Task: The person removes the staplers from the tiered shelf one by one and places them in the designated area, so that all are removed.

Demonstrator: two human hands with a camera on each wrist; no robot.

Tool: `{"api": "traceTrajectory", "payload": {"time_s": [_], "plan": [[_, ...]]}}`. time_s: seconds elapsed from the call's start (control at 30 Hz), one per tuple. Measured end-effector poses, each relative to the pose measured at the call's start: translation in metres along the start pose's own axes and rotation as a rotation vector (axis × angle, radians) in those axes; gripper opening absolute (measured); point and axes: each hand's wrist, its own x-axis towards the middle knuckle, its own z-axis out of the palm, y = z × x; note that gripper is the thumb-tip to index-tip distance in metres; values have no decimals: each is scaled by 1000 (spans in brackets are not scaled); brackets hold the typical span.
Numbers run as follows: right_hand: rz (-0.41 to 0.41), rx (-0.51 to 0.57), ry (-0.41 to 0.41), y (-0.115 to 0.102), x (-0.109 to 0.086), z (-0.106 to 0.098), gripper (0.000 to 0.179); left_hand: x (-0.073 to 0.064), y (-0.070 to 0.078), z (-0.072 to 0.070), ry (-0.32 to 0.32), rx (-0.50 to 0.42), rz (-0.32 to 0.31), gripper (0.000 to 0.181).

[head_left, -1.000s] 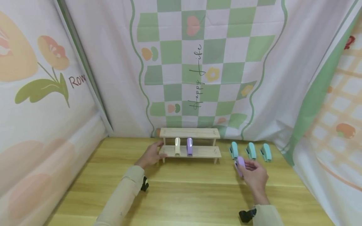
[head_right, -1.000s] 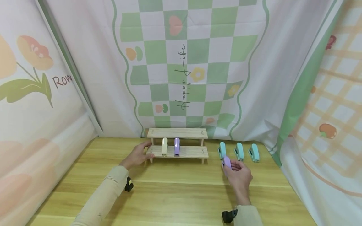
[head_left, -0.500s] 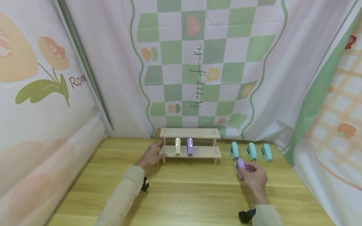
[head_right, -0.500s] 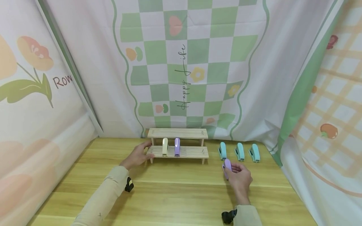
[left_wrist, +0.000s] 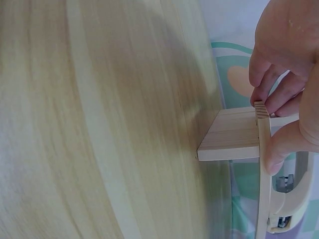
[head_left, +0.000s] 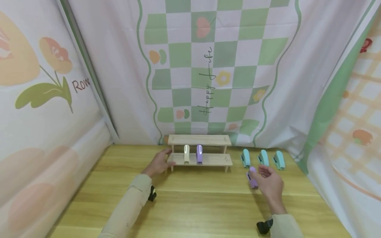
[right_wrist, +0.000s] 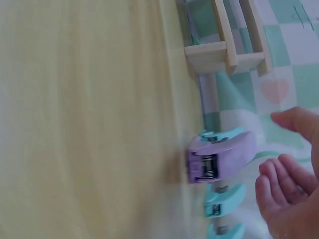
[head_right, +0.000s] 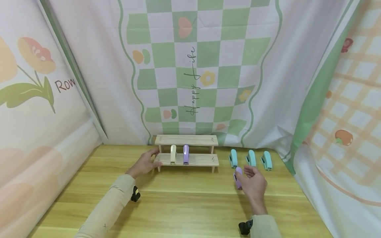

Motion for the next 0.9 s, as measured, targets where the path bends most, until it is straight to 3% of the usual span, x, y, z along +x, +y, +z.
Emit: {"api": "traceTrajectory", "payload": {"time_s": [0.23,0.47,0.7,0.9], "plan": [[-164,-13,-144,-27,3,4,59,-1,0,-1,-2,9,1,67],[-299,-17,-227,-54,4,33,55,0,-2,0,-2,8,10,67],[-269,36,-337,-86,-1,71,58,2,-3,0,8,5,14,67],[-254,110,-341,-107,-10,109,55,1,0,0,11,33,4,68]]}}
